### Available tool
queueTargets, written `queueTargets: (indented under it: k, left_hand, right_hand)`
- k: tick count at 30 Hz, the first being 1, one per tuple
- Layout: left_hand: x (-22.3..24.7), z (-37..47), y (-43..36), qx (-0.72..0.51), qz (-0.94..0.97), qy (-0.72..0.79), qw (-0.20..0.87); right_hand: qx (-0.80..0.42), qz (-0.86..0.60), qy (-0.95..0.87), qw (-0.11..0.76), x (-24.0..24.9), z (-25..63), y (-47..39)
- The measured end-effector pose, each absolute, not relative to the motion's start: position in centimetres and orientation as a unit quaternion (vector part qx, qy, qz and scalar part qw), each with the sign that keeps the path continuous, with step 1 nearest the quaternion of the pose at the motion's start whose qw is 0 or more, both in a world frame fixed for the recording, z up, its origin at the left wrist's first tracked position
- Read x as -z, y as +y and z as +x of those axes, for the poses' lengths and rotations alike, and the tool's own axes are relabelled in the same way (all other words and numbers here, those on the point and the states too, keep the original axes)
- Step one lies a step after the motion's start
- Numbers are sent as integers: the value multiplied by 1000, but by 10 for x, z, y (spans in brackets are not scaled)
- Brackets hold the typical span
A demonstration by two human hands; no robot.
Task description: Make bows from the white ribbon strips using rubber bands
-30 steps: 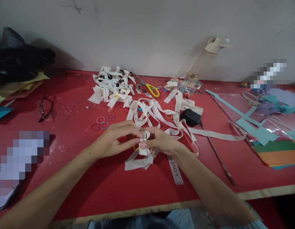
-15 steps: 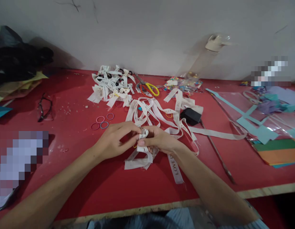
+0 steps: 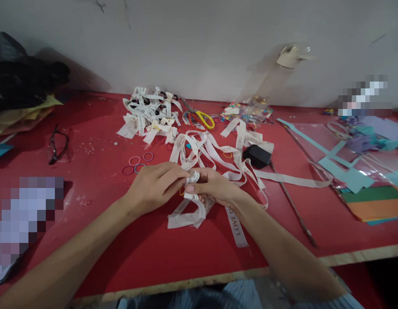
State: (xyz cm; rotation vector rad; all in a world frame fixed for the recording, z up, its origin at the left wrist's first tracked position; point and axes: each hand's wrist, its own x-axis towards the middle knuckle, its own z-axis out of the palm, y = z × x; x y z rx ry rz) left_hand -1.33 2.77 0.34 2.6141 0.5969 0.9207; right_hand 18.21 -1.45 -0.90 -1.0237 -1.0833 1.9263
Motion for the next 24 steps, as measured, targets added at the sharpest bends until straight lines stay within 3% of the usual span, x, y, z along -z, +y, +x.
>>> queueTargets:
  k: [5, 12, 19, 24]
  left_hand:
    - [-7, -8, 25, -313, 864, 239, 314]
    - [0, -11, 27, -323, 913, 219, 119]
    - [-10, -7, 24, -348, 799, 331, 361]
    - [-11, -5, 22, -309, 774, 360, 418]
  right_hand:
    - [-747, -382, -415, 351, 8, 183, -14]
    - [-743, -395, -403, 360, 8, 181, -14]
    - [-686, -408, -375, 472, 7, 173, -14]
    - [-610, -431, -409, 524, 7, 173, -13]
